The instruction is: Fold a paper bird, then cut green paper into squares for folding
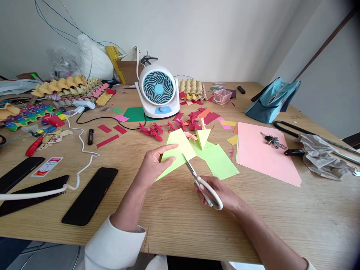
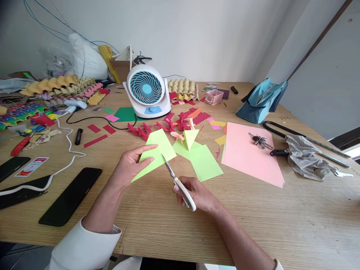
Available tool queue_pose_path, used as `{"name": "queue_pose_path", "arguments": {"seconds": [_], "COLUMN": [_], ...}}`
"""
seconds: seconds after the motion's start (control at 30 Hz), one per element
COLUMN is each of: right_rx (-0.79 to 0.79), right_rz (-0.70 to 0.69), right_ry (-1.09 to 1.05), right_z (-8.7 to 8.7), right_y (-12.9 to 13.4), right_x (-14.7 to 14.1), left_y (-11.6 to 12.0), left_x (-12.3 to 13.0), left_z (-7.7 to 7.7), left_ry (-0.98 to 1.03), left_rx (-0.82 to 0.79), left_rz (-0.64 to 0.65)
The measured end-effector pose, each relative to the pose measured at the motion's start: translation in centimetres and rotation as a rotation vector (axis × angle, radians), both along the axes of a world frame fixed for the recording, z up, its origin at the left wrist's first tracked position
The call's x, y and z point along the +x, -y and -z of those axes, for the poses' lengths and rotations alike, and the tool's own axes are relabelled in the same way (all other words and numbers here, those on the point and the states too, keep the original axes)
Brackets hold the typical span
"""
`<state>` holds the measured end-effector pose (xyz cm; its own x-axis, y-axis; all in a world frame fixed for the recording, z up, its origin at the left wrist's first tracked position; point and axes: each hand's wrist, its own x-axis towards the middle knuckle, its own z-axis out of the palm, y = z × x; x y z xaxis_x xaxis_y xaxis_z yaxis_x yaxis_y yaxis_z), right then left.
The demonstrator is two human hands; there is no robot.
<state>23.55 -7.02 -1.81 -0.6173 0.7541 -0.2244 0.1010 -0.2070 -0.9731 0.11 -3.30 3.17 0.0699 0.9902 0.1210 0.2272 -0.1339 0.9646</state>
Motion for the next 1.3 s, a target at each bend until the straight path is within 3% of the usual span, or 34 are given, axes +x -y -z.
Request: {"name": "queue_pose_path", "arguments": {"seconds": [1.3], "right_rx": [-0.002], "right_rz": [0.011], "right_ry": [-0.01], "right_z": [0.01], "right_y": [0.11], "right_x": [-0.24], "left_y": [0.21], "left_x": [0.25], "left_z": [0.0], "left_ry": [-0.082], "left_rx": [0.014], "left_rz": [-0.061]}}
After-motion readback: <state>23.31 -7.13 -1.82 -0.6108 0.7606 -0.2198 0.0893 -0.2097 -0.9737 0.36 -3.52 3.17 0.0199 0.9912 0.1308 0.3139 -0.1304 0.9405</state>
